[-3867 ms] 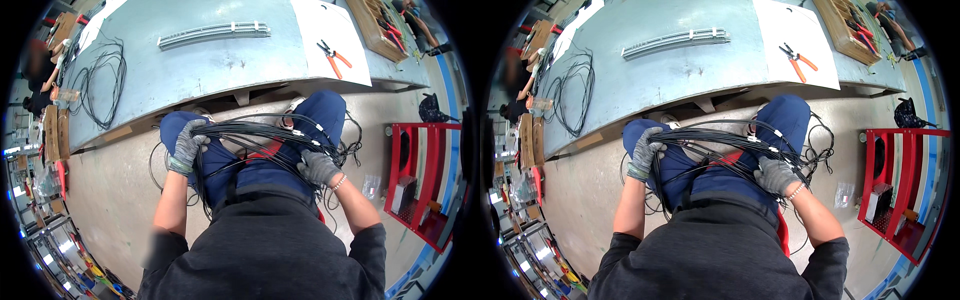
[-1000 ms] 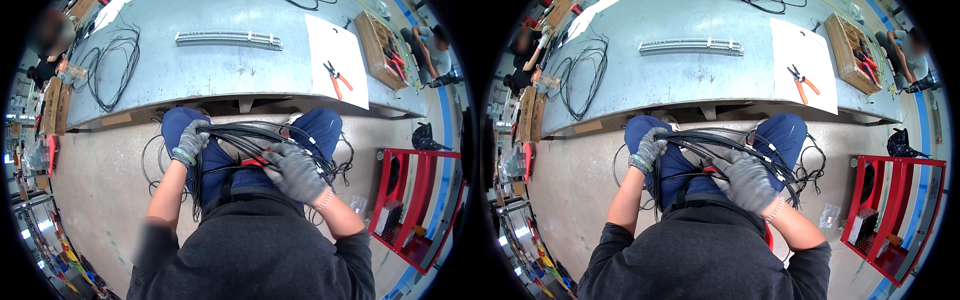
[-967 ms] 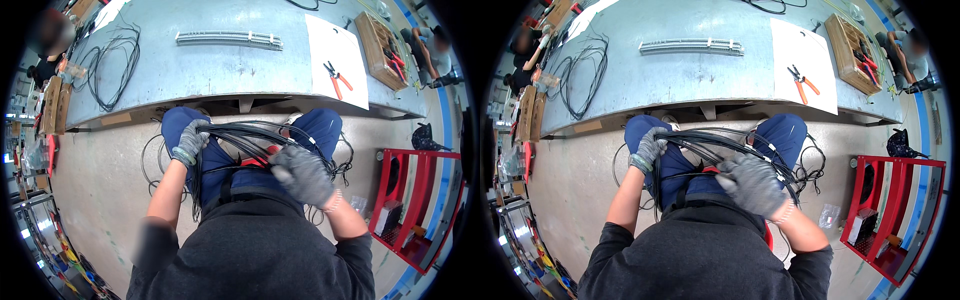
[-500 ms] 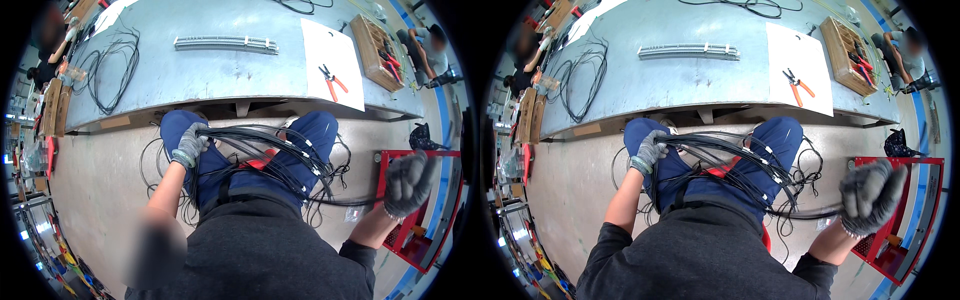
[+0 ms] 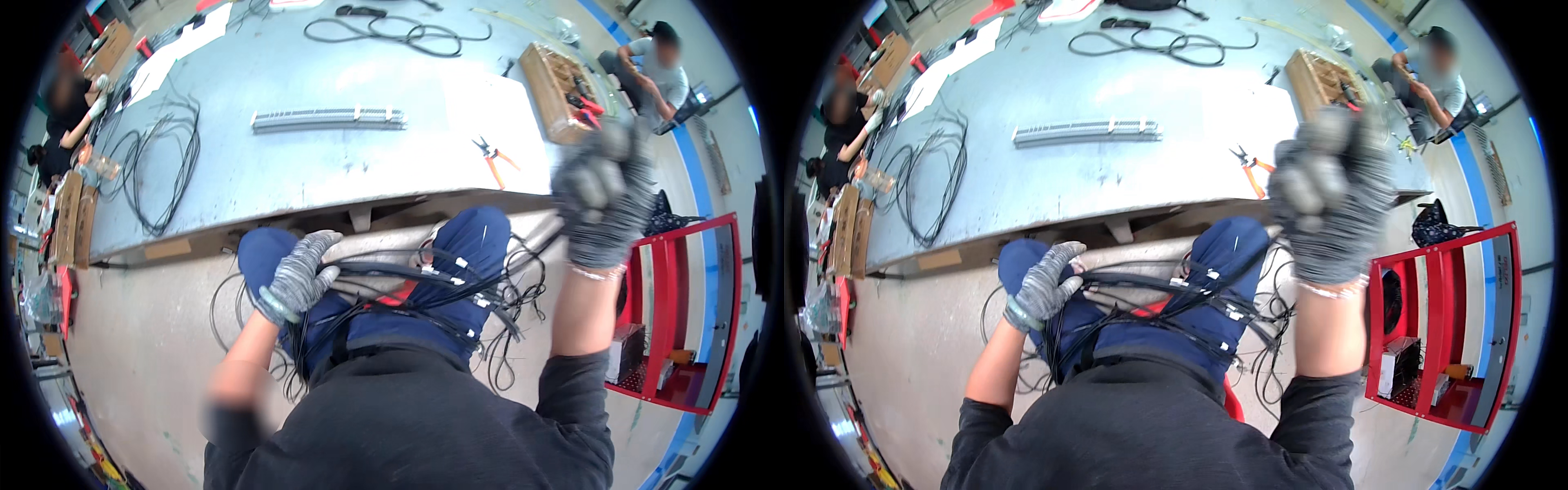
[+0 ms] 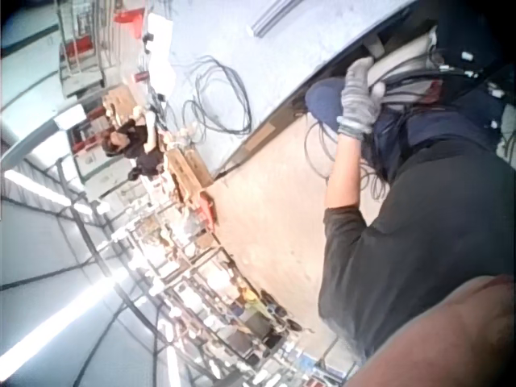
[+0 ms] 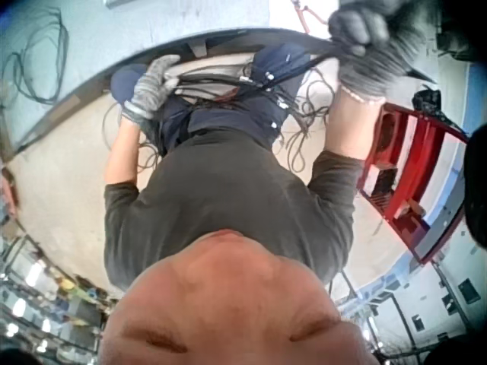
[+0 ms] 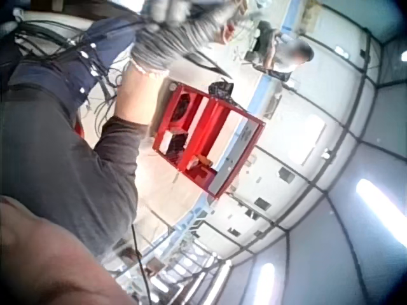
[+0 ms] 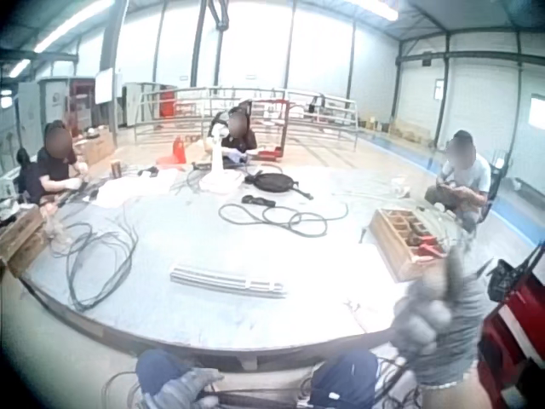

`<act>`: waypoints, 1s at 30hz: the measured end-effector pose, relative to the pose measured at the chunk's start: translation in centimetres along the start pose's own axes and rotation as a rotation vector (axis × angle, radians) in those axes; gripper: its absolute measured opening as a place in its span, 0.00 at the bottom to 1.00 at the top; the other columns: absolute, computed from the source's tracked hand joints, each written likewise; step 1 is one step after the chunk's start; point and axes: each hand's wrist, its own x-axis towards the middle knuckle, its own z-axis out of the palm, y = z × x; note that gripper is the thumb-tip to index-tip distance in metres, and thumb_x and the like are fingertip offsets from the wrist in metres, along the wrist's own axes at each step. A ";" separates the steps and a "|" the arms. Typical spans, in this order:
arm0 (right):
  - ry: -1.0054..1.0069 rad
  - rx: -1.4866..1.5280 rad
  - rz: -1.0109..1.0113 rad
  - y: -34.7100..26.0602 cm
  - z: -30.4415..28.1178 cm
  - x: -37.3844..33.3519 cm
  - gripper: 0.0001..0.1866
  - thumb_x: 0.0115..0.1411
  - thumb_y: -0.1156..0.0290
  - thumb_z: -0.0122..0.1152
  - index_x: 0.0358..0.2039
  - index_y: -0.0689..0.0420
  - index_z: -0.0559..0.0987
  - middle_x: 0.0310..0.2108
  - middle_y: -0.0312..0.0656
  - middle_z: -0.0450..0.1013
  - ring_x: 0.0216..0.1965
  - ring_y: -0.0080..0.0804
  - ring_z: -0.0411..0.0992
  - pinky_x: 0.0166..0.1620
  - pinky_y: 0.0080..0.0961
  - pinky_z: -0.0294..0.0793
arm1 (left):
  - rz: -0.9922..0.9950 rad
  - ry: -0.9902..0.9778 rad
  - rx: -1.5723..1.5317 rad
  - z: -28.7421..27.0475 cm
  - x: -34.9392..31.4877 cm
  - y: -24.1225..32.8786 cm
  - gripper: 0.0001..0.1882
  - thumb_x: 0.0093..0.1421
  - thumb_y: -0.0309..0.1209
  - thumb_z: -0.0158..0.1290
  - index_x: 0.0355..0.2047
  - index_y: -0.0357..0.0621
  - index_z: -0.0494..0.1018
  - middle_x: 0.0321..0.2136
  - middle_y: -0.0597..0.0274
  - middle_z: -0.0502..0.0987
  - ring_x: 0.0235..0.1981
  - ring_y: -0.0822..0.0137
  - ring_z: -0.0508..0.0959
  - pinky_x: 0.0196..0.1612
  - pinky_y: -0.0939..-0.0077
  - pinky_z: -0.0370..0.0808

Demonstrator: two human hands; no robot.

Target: The person sits at a workbench and bundles a large number of black cables with white connectors. They gather the cables on their lap, align the ends, and secure them with white zip ties. The person repeatedly picks up bundles, aligns them, and fastens them together.

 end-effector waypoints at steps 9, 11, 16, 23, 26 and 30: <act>0.434 -0.259 0.202 6.5 -0.2 2.9 0.28 0.66 0.47 0.41 0.25 0.59 0.75 0.08 0.29 0.56 0.09 0.19 0.54 0.12 0.16 0.54 | 0.155 -0.394 -1.266 1.7 4.6 14.4 0.18 0.64 0.32 0.49 0.52 0.38 0.66 0.38 0.62 0.74 0.36 0.73 0.75 0.42 0.77 0.75; 0.274 -0.260 0.318 5.8 -1.4 2.3 0.28 0.66 0.46 0.41 0.33 0.61 0.75 0.16 0.35 0.69 0.18 0.25 0.70 0.16 0.16 0.68 | -0.061 -0.374 -1.213 0.0 4.5 14.8 0.16 0.65 0.35 0.47 0.49 0.39 0.68 0.30 0.65 0.74 0.25 0.77 0.73 0.30 0.83 0.72; 0.217 -0.203 0.328 5.1 -1.6 1.1 0.25 0.65 0.53 0.47 0.45 0.65 0.73 0.35 0.48 0.75 0.36 0.30 0.76 0.26 0.17 0.79 | -0.133 -0.268 -1.286 0.6 4.6 13.4 0.18 0.65 0.42 0.48 0.44 0.38 0.71 0.17 0.69 0.68 0.11 0.82 0.60 0.12 0.88 0.56; 0.297 -0.627 0.344 5.1 -2.1 -0.4 0.20 0.63 0.57 0.53 0.43 0.63 0.74 0.32 0.40 0.74 0.25 0.21 0.73 0.24 0.14 0.73 | -0.112 -0.325 -1.303 0.9 4.6 13.4 0.17 0.65 0.41 0.47 0.43 0.39 0.70 0.17 0.68 0.69 0.11 0.82 0.62 0.13 0.87 0.58; 0.312 -0.764 0.388 4.8 -0.4 0.2 0.19 0.63 0.58 0.52 0.43 0.62 0.74 0.29 0.38 0.75 0.21 0.20 0.72 0.23 0.13 0.72 | -0.057 -0.261 -1.124 0.8 4.8 13.7 0.16 0.64 0.39 0.48 0.43 0.39 0.70 0.20 0.66 0.73 0.18 0.79 0.69 0.20 0.84 0.67; 0.239 -0.804 0.441 5.1 -0.1 0.5 0.16 0.62 0.61 0.55 0.39 0.63 0.76 0.26 0.37 0.74 0.23 0.18 0.72 0.24 0.13 0.74 | -0.010 -0.128 -1.160 0.7 5.7 15.6 0.12 0.64 0.34 0.49 0.42 0.38 0.67 0.25 0.63 0.75 0.24 0.76 0.74 0.25 0.83 0.71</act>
